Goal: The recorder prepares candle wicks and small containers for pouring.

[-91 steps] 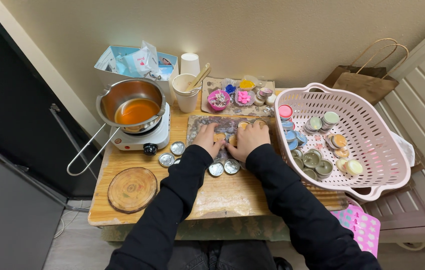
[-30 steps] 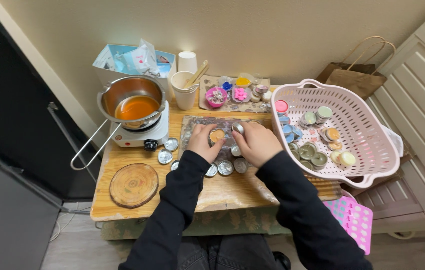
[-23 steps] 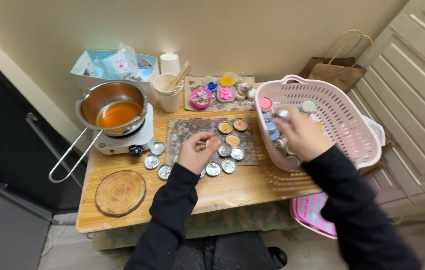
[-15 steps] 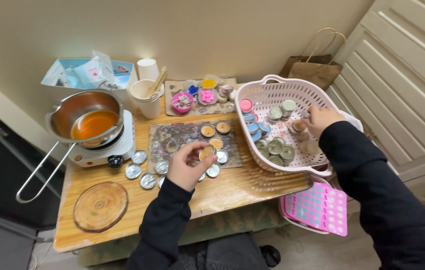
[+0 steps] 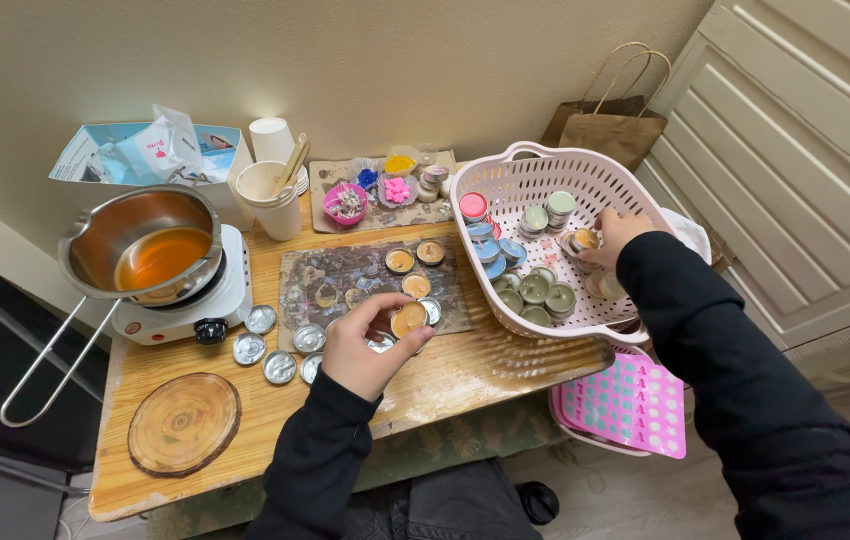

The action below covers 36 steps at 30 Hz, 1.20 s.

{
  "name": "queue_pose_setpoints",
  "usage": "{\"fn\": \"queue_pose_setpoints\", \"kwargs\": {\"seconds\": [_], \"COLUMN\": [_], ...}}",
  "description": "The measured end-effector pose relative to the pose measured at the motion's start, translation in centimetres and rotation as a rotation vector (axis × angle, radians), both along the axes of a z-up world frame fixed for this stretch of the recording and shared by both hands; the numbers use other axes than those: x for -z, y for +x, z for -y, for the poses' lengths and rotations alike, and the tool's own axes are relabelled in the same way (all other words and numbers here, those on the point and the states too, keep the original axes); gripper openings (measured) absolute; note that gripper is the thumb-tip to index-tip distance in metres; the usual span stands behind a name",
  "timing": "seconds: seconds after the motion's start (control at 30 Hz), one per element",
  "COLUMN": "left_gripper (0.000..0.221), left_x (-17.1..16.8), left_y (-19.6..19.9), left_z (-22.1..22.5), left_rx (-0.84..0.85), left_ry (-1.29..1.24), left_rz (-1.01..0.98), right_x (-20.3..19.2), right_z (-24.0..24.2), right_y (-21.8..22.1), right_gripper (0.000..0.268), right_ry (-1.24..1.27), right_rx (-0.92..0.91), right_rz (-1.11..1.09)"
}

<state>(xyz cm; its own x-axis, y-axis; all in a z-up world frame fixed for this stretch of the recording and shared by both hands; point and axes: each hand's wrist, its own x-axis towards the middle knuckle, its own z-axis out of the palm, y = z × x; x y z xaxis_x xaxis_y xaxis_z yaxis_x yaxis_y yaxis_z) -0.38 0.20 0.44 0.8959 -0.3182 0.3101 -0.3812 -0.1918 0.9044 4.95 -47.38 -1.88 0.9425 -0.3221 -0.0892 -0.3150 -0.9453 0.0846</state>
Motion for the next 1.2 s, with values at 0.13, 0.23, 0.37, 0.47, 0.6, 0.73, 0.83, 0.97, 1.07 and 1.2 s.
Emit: {"fn": "queue_pose_setpoints", "kwargs": {"seconds": [0.13, 0.23, 0.37, 0.47, 0.6, 0.73, 0.83, 0.97, 1.07, 1.2], "left_gripper": [0.048, 0.05, 0.05, 0.052, 0.056, 0.027, 0.013, 0.011, 0.012, 0.011], "left_x": [-1.6, -3.5, -5.0, -5.6, -6.6, -5.2, -5.5, -5.5, -5.4, -5.2], "left_y": [-1.0, -1.9, -3.3, -4.1, -4.8, -4.4, -4.5, -4.5, -4.6, -4.7], "left_z": [0.3, 0.7, 0.9, 0.6, -0.3, -1.1, -1.5, -1.8, -2.0, -2.0], "left_rx": [-0.03, -0.063, -0.072, -0.094, -0.061, -0.077, -0.059, -0.082, -0.076, -0.062], "left_ry": [0.044, 0.045, 0.042, 0.103, 0.116, 0.09, 0.1, 0.168, 0.222, 0.294], "left_rz": [0.09, 0.255, 0.465, 0.544, 0.522, 0.544, 0.461, 0.591, 0.673, 0.753], "right_x": [-7.5, -10.8, -9.0, -4.4, -1.7, -3.1, -2.0, -2.6, -3.0, -3.4], "right_z": [-8.2, -15.6, -24.5, -26.6, -27.5, -28.6, -28.4, -28.4, -28.4, -28.6], "right_y": [-5.0, -9.7, -14.3, -14.7, -14.2, -14.4, -14.5, -14.8, -15.0, -15.2], "right_gripper": [0.084, 0.043, 0.03, 0.03, 0.033, 0.033, 0.028, 0.023, 0.022, 0.021], "right_ry": [-0.186, -0.034, 1.043, 1.522, 1.791, 1.715, 1.672, 1.648, 1.639, 1.622], "right_rx": [-0.093, -0.285, -0.3, -0.302, -0.272, -0.189, -0.177, -0.162, -0.143, -0.151], "right_rz": [0.174, 0.523, 0.478, 0.442, 0.467, 0.457, 0.511, 0.49, 0.483, 0.467]}}
